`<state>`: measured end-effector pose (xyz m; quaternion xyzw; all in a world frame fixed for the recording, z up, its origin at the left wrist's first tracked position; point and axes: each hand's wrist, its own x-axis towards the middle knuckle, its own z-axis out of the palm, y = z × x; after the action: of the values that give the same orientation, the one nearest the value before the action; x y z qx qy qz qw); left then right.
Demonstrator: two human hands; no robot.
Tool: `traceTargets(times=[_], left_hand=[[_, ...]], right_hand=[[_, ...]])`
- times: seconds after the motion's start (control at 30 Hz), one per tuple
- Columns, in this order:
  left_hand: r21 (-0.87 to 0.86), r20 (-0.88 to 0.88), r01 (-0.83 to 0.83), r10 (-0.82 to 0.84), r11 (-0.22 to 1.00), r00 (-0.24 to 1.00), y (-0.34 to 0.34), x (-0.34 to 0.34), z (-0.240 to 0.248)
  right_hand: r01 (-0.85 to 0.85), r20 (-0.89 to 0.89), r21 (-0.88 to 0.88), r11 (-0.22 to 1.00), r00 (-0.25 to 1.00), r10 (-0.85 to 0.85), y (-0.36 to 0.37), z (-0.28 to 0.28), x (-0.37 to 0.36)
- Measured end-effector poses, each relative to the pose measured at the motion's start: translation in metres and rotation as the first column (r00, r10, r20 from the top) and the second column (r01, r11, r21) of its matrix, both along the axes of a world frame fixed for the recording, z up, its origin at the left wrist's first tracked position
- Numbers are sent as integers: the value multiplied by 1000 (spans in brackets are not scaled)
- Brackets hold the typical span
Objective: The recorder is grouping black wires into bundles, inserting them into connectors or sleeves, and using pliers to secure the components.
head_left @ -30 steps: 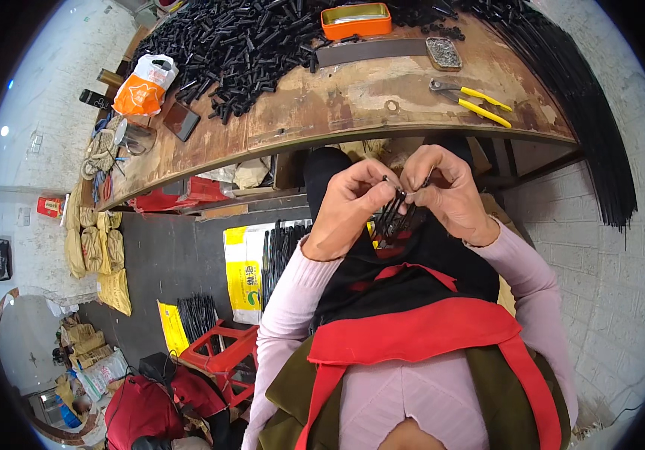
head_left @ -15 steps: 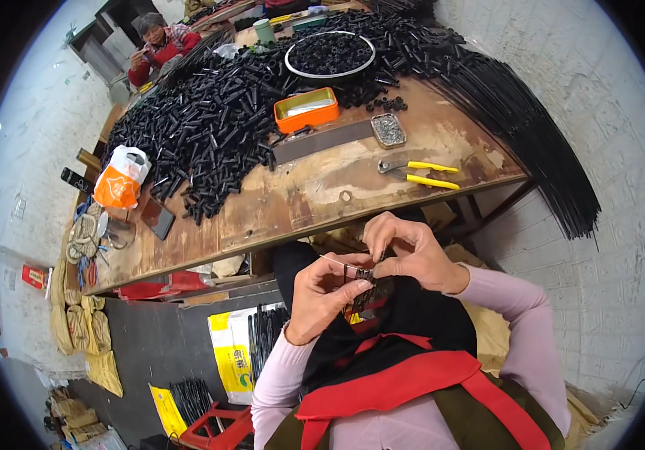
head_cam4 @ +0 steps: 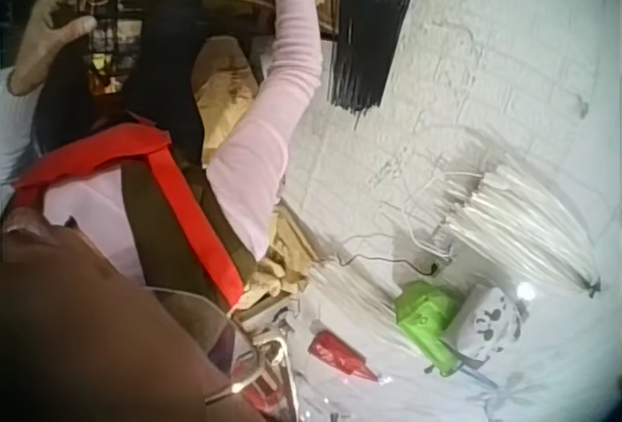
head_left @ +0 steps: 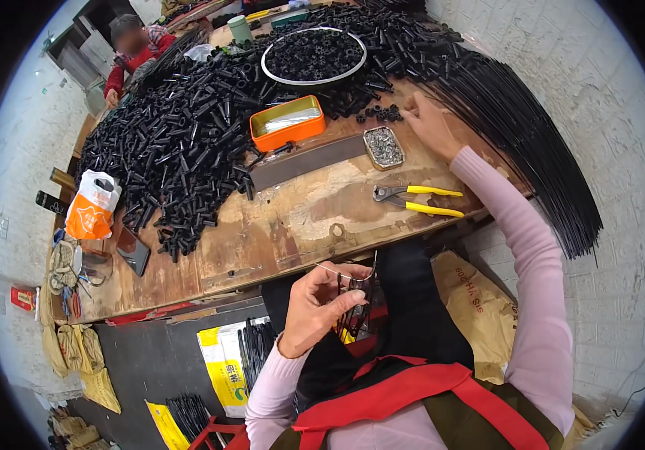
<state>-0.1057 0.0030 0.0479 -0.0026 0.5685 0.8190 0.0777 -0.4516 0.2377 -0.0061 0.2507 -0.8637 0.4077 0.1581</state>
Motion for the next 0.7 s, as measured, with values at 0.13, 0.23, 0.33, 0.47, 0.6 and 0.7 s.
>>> traceTargets(times=[0.13,0.23,0.33,0.47,0.6,0.7], left_hand=[[-2,-35,8,-8,1000,999,-1,-1,-11],[3,-25,5,-5,1000,1000,4,0,-12],[11,3,-56,56,998,998,5,5,-8],[-89,-55,39,-44,995,998,13,5,2],[-10,-137,115,-115,993,984,26,11,15],[20,-130,111,-107,994,986,32,20,33]], right_hand=[[-39,-95,127,991,994,51,-8,1,-7],[-46,64,5,999,997,46,-4,13,8],[-208,463,-420,884,788,405,-11,50,70],[-273,604,-480,834,586,540,-18,100,184],[-293,623,-590,752,426,655,-13,118,236],[-407,531,-491,770,562,635,-6,123,253]])
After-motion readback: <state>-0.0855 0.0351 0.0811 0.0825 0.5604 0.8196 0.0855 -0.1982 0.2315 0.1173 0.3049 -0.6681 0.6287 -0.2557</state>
